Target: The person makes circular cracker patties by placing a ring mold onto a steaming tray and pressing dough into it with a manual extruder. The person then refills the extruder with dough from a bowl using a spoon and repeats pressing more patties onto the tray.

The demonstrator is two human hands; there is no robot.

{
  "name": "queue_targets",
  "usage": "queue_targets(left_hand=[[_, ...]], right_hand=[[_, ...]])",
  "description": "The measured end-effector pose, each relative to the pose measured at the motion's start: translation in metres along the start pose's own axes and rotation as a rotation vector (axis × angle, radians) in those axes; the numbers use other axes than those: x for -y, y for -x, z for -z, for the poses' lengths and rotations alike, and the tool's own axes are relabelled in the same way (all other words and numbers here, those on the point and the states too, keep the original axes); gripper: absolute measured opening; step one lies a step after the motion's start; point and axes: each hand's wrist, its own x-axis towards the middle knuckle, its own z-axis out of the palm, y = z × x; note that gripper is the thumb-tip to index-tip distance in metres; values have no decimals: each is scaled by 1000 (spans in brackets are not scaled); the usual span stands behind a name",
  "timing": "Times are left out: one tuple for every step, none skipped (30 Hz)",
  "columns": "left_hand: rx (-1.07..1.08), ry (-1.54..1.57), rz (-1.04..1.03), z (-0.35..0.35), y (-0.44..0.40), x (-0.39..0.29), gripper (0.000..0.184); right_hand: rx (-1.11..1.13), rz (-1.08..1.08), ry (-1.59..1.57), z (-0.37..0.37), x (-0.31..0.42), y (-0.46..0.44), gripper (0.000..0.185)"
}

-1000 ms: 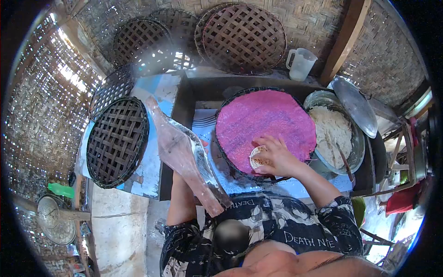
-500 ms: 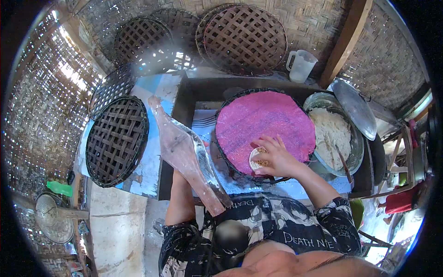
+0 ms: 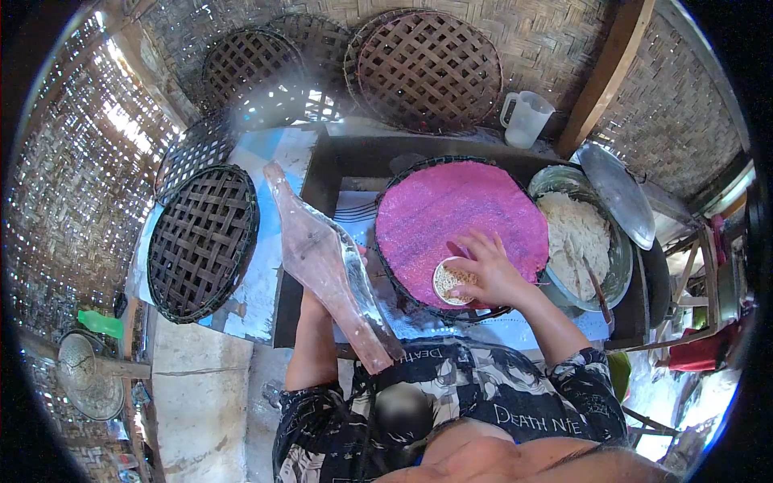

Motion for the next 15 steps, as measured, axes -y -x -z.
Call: queue_targets(left_hand=[[-19, 38, 28, 1, -2, 1, 41], [15, 53, 32, 4, -4, 1, 40], [50, 68, 36, 6, -5, 1, 39], [137, 62, 16, 12, -6, 2, 38], [176, 54, 11, 14, -6, 3, 37], [215, 46, 5, 17, -7, 4, 37], [207, 32, 16, 18, -8, 5, 37], [204, 15, 26, 21, -10, 6, 37], [202, -3, 36, 24, -12, 7, 37], [204, -22, 47, 28, -16, 9, 37], [151, -27, 66, 29, -18, 11, 35], [97, -31, 85, 27, -19, 11, 34], [-13, -20, 113, 12, -15, 7, 33], [-55, -37, 104, 2, -10, 4, 33], [-98, -54, 96, -8, -5, 1, 34]], right_hand=[[-5, 2, -22, -1, -2, 1, 41], [-11, 4, -43, -3, -6, 1, 38], [-94, -50, -69, -5, -12, 2, 34], [-176, -103, -95, -7, -22, 2, 30], [-256, -156, -120, -10, -31, 4, 26], [-259, -202, -95, -14, -37, 6, 23], [-263, -249, -70, -17, -42, 9, 20], [-267, -294, -46, -20, -45, 11, 18], [-240, -306, -42, -20, -42, 11, 18], [-213, -317, -38, -19, -37, 11, 17], [-185, -327, -33, -19, -35, 12, 17], [-182, -326, -41, -21, -36, 12, 17], [-178, -325, -49, -24, -37, 12, 17], [-173, -324, -59, -27, -38, 12, 17], [-179, -310, -53, -27, -37, 11, 16]])
